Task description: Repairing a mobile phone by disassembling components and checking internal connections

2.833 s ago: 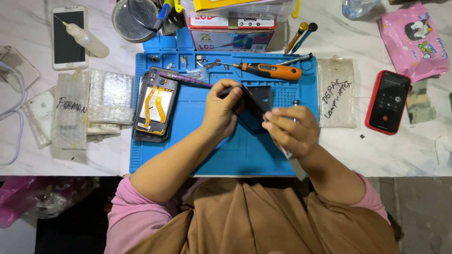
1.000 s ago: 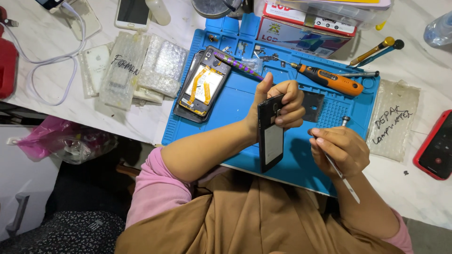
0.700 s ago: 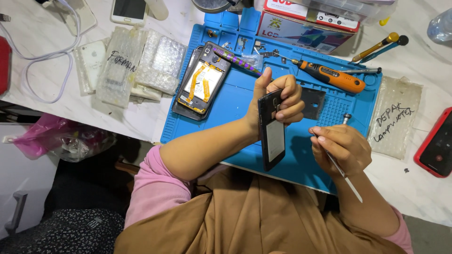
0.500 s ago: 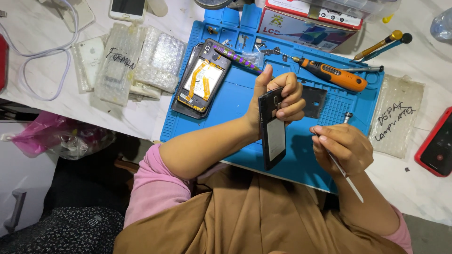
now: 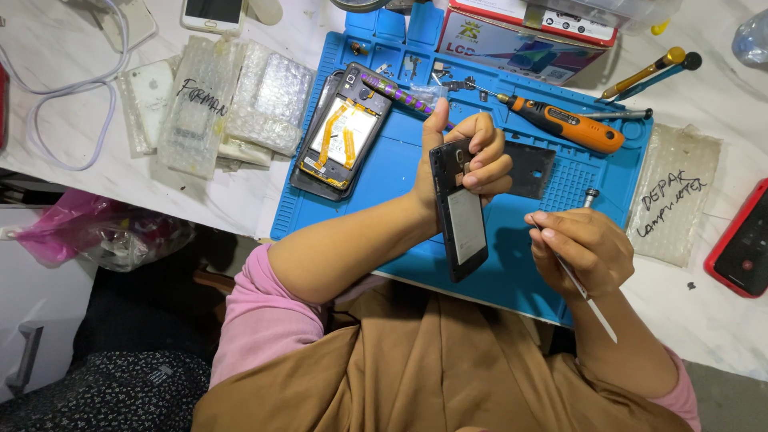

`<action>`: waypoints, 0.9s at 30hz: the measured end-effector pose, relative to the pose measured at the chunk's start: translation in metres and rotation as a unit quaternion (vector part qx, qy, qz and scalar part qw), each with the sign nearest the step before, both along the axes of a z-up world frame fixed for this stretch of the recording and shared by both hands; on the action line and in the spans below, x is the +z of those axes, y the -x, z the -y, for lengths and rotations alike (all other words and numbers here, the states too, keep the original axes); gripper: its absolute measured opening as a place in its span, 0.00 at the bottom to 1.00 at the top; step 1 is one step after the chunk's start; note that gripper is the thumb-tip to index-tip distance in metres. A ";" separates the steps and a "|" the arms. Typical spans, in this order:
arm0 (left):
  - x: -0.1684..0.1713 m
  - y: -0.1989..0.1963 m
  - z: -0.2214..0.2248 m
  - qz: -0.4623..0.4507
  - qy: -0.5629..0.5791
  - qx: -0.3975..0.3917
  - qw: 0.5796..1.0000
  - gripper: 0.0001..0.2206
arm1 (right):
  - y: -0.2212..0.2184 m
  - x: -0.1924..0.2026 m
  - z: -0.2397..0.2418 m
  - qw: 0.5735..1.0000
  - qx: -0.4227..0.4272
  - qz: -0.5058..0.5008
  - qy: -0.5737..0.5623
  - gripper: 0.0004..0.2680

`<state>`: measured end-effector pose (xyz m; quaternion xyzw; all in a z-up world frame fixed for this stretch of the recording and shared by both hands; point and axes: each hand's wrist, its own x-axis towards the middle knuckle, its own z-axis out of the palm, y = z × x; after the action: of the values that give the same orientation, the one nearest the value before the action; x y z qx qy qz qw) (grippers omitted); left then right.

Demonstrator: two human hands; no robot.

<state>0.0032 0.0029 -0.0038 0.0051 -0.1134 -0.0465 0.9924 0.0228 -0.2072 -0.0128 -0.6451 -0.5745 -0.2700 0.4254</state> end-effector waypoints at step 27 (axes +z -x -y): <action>-0.035 -0.024 -0.032 0.041 0.042 0.055 0.997 0.27 | -0.012 0.006 -0.006 0.991 0.119 0.023 -0.059 0.05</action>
<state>0.0272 0.0354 -0.0390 -0.0283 -0.1556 0.0131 0.9873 0.0347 -0.2009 -0.0070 -0.5394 -0.6397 -0.2656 0.4788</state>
